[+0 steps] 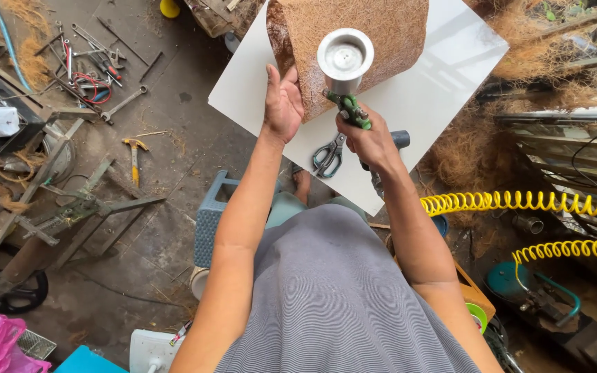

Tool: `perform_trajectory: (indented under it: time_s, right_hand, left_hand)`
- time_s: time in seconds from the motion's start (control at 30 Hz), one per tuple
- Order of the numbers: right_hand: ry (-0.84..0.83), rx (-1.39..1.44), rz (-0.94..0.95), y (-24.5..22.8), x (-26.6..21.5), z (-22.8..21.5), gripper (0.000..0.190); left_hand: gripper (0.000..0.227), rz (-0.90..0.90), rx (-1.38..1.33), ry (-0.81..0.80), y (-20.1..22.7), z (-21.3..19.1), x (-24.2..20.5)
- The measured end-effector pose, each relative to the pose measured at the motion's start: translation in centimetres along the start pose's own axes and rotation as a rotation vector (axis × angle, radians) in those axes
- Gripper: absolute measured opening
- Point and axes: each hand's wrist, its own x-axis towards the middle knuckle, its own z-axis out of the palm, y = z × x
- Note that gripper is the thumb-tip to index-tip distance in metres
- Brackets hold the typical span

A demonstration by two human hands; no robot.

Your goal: The person uses a spray gun to apply a white coating onto a folded piece of brown cocopeat mat. They rotate and reposition the mat to cover different sides and edges, then briefly adjust the yellow air hose before continuing to spray the remaining surfaces.

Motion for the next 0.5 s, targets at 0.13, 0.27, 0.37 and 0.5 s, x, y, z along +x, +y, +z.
perform_trajectory:
  time_s: [0.13,0.27,0.37,0.5]
  right_hand:
    - [0.018,0.000,-0.023,-0.1,0.2,0.0,0.020]
    - [0.039,0.059,-0.058,-0.2,1.5,-0.8,0.014]
    - [0.098,0.152,-0.035,0.1,2.9,-2.2,0.019]
    - [0.212,0.025,-0.159,2.7,5.8,-4.6,0.015]
  left_hand:
    - [0.098,0.003,0.019,0.019,0.1,0.7,-0.3]
    - [0.099,-0.016,0.105,0.040,-0.1,0.0,-0.5]
    - [0.099,-0.026,0.129,0.036,-0.5,-0.1,-0.5]
    - [0.083,0.071,0.197,0.032,-1.2,-1.1,-0.4]
